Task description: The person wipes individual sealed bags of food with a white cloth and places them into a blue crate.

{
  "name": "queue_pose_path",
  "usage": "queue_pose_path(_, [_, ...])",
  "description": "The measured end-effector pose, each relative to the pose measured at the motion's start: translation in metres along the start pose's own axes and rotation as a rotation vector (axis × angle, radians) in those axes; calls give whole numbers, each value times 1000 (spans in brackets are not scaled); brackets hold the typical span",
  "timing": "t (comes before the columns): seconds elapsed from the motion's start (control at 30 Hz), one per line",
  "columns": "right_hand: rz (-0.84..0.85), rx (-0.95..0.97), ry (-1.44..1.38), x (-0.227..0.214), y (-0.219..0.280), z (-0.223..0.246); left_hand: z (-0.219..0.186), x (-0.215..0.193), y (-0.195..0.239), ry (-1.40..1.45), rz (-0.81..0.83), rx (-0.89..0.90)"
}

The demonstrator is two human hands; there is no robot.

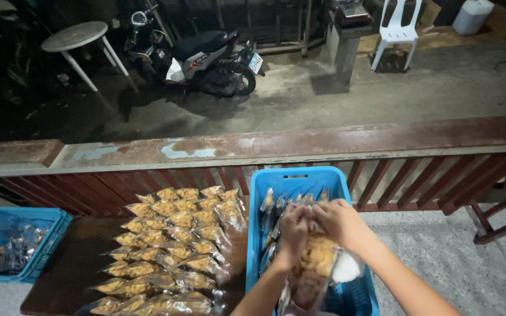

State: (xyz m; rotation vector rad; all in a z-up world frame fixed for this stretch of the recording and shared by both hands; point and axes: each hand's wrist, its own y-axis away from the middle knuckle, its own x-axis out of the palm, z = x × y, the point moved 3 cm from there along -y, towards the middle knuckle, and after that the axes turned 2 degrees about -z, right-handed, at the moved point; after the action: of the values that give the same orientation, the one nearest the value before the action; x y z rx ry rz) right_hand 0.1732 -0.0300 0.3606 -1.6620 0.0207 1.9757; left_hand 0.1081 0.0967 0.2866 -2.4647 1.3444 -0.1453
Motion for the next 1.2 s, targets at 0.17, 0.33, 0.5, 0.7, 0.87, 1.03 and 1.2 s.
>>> queue_pose_path(0.17, [-133, -201, -13, -13, 5, 2, 2, -11, -8, -59, -149, 47])
queue_pose_path(0.33, [9, -37, 254, -23, 22, -2, -1, -21, -7, -90, -227, 51])
queue_pose_path(0.5, [-144, -232, 241, -18, 0, 26, -6, -13, 9, 66, -157, 58])
queue_pose_path(0.7, [7, -200, 270, -13, -11, 21, 1, -28, -2, -148, -217, 109])
queue_pose_path(0.87, [-209, -132, 170, -26, 8, 2, -15, -36, -16, -140, -329, 267])
queue_pose_path(1.03, [-368, 552, -564, 36, 46, -30, -37, -32, -28, -128, -334, 243])
queue_pose_path(1.2, [-569, 772, -1528, 139, 83, -23, -29, -32, -48, 157, -450, 51])
